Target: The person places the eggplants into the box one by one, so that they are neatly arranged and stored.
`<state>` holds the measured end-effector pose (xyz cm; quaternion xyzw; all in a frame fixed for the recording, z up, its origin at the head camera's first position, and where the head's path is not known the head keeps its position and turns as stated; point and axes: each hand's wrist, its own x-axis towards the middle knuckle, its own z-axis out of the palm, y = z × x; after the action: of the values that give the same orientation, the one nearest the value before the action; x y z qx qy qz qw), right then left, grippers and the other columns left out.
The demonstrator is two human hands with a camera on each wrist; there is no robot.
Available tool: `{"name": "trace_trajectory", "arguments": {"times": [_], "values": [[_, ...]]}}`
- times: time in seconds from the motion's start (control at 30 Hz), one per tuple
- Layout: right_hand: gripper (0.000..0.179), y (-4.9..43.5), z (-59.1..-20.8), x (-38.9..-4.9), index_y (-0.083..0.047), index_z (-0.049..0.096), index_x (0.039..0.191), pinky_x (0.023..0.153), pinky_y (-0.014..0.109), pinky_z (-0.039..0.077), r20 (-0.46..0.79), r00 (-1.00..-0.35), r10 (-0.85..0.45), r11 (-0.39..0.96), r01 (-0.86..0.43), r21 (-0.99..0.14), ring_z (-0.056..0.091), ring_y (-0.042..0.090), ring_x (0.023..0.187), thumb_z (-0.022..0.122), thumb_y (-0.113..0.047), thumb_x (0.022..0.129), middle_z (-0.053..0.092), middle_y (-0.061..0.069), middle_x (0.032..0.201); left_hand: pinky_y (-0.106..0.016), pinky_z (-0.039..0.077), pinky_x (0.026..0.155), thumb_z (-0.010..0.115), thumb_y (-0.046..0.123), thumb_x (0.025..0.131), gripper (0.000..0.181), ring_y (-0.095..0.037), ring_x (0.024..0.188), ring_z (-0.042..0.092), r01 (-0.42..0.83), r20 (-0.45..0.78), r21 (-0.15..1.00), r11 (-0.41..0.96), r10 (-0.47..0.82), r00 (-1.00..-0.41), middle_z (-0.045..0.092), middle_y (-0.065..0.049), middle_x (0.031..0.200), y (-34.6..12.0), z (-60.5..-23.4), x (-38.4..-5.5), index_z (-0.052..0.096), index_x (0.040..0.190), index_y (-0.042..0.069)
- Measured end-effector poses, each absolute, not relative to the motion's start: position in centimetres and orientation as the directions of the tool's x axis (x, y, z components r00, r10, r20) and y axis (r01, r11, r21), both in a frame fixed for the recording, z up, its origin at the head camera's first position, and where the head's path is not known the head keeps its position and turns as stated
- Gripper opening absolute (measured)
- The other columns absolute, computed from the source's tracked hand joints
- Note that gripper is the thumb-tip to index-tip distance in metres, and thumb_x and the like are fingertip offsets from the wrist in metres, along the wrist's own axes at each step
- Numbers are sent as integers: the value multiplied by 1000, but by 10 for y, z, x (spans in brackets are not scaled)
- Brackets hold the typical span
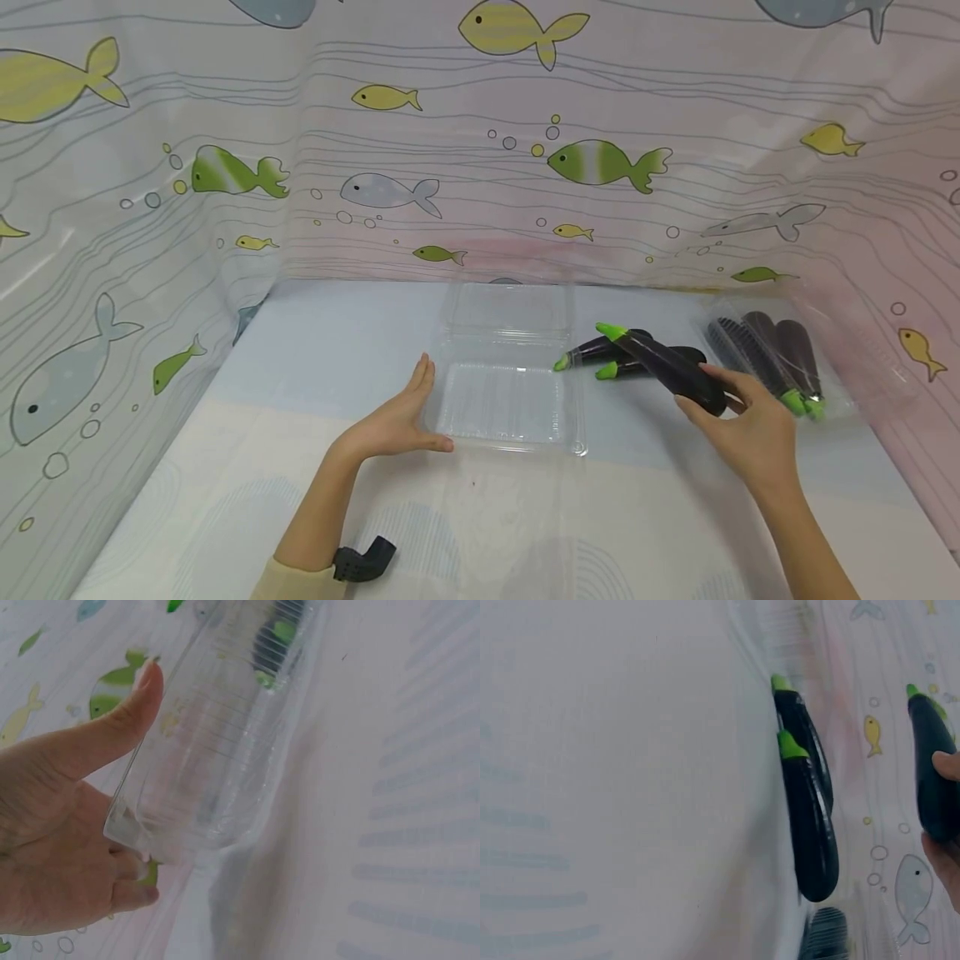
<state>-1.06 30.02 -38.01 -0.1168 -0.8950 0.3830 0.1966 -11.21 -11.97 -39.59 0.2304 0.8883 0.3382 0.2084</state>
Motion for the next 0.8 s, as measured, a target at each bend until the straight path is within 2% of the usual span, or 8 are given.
{"name": "trace_trajectory", "arguments": {"times": [0.07,0.17,0.4,0.63,0.8], "values": [[56,296,-377,-11,0,64,123,74,-1,40,297,-889,349,673,17,-739,45,-24,86,85,-17,73,51,-31,102,-43,19,115,86,33,71,126,-27,145,-4,272,-212,697,664,553,-806,-16,-17,158,-120,-396,-112,-3,150,-5],[54,287,-373,-12,-1,66,121,76,0,41,347,-882,320,662,-54,-748,50,-20,89,86,-10,71,53,-31,102,-44,18,115,87,34,70,127,-26,145,-5,277,-206,699,659,557,-805,-16,-17,158,-121,-396,-113,-4,151,-5],[55,264,-366,-18,-1,67,118,81,3,42,424,-877,227,642,-193,-742,54,-10,96,85,4,67,58,-18,107,-45,15,116,88,35,68,131,-25,145,-10,289,-190,715,637,574,-796,-19,-15,157,-123,-400,-116,-7,151,-3],[53,243,-362,-26,-5,67,118,84,4,42,433,-885,169,639,-236,-732,55,-8,95,85,2,68,58,-12,107,-48,13,115,88,36,67,133,-26,144,-13,300,-174,729,615,590,-789,-21,-15,157,-126,-406,-119,-8,151,-2],[55,228,-363,-34,-6,68,118,83,5,43,448,-885,127,632,-276,-724,57,-8,92,86,2,66,60,-2,104,-52,8,115,87,37,69,134,-27,143,-16,310,-169,739,598,610,-775,-24,-13,156,-128,-411,-122,-12,151,0]]}}
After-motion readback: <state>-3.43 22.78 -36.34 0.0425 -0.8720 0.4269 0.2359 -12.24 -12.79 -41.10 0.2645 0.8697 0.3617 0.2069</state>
